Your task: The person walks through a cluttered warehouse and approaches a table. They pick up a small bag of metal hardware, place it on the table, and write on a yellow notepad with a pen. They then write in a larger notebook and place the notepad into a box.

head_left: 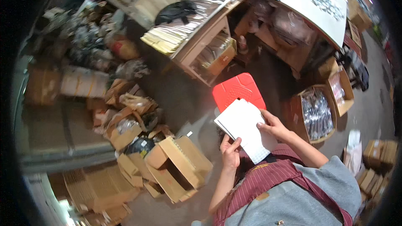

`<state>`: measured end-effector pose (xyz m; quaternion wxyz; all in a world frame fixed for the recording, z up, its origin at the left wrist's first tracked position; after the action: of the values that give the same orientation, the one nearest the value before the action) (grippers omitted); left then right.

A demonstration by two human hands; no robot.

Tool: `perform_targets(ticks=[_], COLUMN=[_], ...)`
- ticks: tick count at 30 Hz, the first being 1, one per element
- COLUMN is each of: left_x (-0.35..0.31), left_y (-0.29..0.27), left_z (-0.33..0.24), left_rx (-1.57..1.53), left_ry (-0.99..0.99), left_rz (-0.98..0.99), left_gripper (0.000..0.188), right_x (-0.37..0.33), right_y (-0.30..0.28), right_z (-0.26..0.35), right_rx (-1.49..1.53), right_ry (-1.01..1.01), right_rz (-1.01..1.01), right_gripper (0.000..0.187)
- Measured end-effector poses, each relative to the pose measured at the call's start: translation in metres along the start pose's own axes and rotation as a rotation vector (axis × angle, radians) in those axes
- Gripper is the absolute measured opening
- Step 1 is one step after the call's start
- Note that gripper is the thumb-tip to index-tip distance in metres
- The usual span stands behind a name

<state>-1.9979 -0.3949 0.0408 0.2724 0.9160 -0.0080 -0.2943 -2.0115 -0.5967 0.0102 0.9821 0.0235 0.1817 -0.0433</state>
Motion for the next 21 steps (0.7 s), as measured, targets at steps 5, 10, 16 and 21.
perform_targets(ticks=[5,10,16,21], left_x=[0.102,0.182,0.239,0.285], left_y=[-0.004,-0.019,0.0,-0.005], left_z=[-0.027,-0.041,-0.029,0.01], left_rx=[0.27,0.774,0.485,0.415], left_ry=[-0.103,0.166,-0.199,-0.296], left_rz=[0.216,0.256,0.156,0.134], left_gripper=[0.038,0.025,0.031,0.037], right_x=[0.062,0.111,0.168,0.199], right_y=[0.024,0.054,0.035,0.0], right_z=[-0.035,-0.074,-0.113,-0.112], right_rx=[0.244,0.562,0.788,0.991], right_ry=[0.121,0.317,0.28,0.186], right_rz=[-0.177,-0.208,-0.301,-0.351], right_gripper=[0.073,0.062,0.056,0.054])
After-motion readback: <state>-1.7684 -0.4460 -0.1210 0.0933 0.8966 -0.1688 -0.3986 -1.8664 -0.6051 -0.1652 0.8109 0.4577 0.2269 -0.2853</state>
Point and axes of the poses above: each hand's wrist, its own x-axis towards the middle knuckle, its own y-axis out of the palm, z = x × y, the point moved 7 cm from there along x, towards the middle knuckle, and after that the axes turned 5 degrees about -z, right-handed, at the moved point
